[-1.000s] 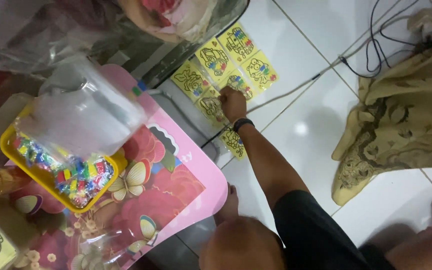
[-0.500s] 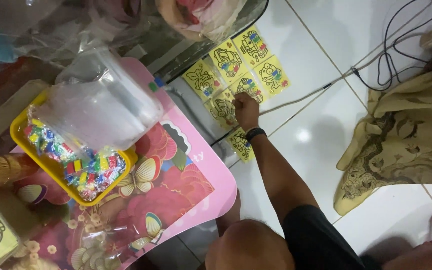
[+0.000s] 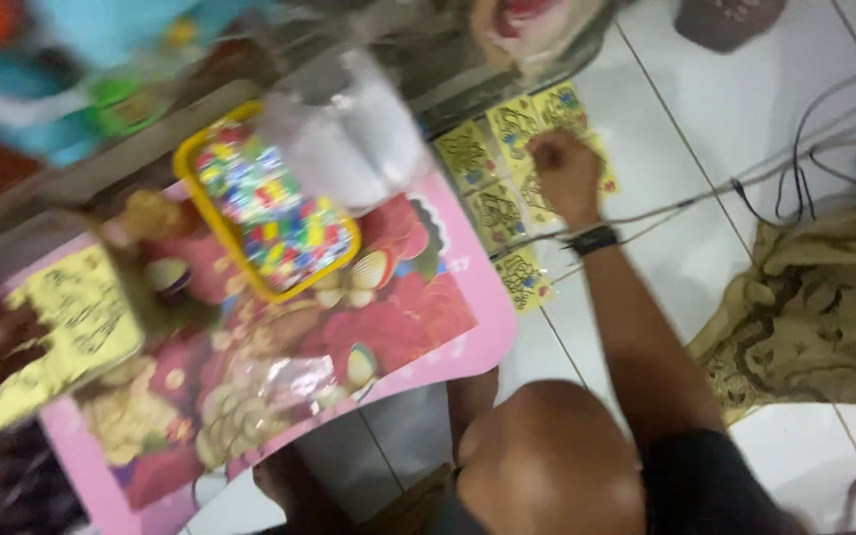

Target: Packaging DIY craft kits by placing a printed template and a packet of colored sand into a plastic bag.

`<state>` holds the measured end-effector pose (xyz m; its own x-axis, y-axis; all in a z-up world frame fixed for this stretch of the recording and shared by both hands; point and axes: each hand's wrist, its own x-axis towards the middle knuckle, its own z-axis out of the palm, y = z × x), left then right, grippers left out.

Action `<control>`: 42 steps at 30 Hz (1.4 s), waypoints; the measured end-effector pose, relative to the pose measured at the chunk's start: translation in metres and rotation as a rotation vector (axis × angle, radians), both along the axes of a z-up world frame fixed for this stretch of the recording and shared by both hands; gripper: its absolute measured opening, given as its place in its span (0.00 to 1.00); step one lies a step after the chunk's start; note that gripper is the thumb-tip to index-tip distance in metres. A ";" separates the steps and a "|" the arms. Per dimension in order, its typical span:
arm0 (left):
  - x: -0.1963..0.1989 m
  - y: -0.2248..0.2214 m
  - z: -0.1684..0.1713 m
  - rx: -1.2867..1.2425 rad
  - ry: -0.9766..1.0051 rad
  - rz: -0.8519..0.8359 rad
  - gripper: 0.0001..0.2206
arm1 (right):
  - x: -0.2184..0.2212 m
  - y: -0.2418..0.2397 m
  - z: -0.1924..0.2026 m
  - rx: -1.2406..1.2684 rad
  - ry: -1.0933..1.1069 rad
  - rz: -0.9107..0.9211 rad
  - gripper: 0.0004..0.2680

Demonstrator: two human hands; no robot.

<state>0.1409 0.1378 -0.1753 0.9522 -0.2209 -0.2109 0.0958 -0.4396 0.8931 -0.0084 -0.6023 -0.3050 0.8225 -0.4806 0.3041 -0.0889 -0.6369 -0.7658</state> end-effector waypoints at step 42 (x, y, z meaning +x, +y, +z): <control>-0.099 -0.135 0.156 0.398 -0.471 -0.478 0.08 | 0.065 0.159 0.223 -0.273 0.433 0.388 0.03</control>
<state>0.0418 0.0028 -0.0189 0.7817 -0.6223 0.0422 -0.5347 -0.6338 0.5589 0.0565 -0.4429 -0.0818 0.9968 -0.0758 -0.0252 -0.0779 -0.8518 -0.5180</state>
